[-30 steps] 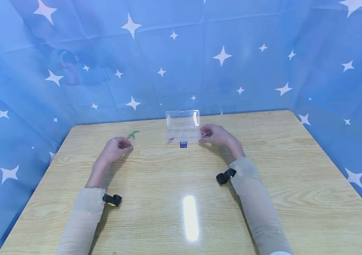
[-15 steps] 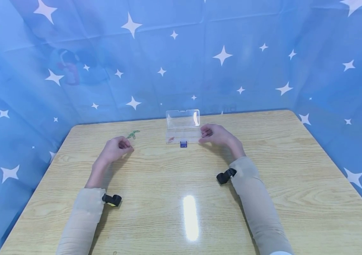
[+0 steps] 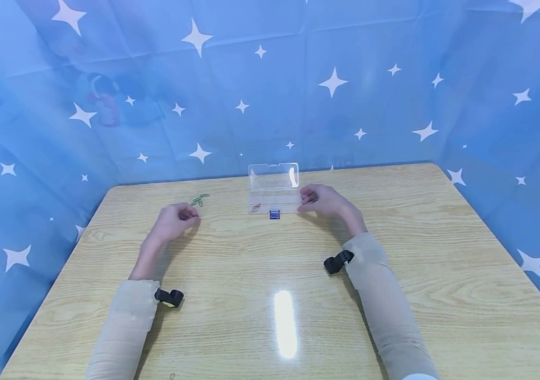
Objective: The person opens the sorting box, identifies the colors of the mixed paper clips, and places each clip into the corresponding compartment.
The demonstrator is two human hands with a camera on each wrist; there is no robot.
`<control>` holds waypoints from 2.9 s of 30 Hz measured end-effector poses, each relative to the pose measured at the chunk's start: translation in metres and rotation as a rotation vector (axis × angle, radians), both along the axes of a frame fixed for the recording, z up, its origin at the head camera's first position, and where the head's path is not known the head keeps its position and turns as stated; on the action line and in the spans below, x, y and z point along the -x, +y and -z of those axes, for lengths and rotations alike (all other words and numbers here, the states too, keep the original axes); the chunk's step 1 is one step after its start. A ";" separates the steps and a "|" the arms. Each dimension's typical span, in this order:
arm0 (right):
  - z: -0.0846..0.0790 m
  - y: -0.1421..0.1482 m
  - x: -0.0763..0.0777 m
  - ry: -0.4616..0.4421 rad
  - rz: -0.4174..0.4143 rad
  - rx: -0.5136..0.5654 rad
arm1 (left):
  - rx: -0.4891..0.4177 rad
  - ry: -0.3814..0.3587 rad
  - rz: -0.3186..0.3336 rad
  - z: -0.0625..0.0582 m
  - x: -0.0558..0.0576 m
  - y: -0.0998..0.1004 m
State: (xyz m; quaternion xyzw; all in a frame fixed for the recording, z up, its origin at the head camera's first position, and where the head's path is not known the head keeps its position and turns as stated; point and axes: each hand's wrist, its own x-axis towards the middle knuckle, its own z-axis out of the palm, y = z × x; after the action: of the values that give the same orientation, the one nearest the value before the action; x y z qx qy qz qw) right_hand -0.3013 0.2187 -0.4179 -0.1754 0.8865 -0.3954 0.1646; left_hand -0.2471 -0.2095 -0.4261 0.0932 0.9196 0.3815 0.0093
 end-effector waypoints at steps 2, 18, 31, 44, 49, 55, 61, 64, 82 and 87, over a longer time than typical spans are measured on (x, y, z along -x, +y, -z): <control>0.000 0.001 0.000 0.001 -0.002 0.002 | -0.010 0.005 0.003 -0.001 0.001 0.002; -0.002 0.000 -0.001 0.002 -0.004 0.009 | -0.096 0.076 -0.002 -0.002 0.007 0.023; 0.001 0.001 0.001 0.014 -0.010 0.010 | -0.155 0.110 0.025 -0.005 0.011 0.044; 0.003 0.001 0.001 0.009 -0.004 0.018 | -0.194 0.112 0.061 -0.011 0.015 0.061; 0.003 0.001 0.001 0.006 -0.003 0.020 | -0.196 0.122 0.080 -0.011 0.018 0.069; 0.002 0.001 0.000 0.002 -0.002 0.023 | -0.203 0.118 0.093 -0.011 0.021 0.080; 0.000 0.001 -0.002 -0.003 0.004 0.027 | -0.194 0.118 0.087 -0.012 0.025 0.093; 0.000 0.002 -0.001 0.002 0.005 0.021 | -0.203 0.114 0.087 -0.012 0.027 0.100; 0.001 0.001 -0.002 0.015 0.003 0.008 | -0.159 0.044 0.106 -0.010 0.032 0.124; 0.002 0.001 -0.001 0.018 0.009 -0.004 | -0.153 0.042 0.110 -0.009 0.033 0.126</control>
State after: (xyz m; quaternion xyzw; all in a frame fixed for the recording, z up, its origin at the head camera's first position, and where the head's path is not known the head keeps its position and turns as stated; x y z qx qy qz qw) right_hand -0.3001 0.2196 -0.4197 -0.1745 0.8895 -0.3927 0.1551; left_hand -0.2798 -0.0834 -0.4169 0.1518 0.8813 0.4475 0.0038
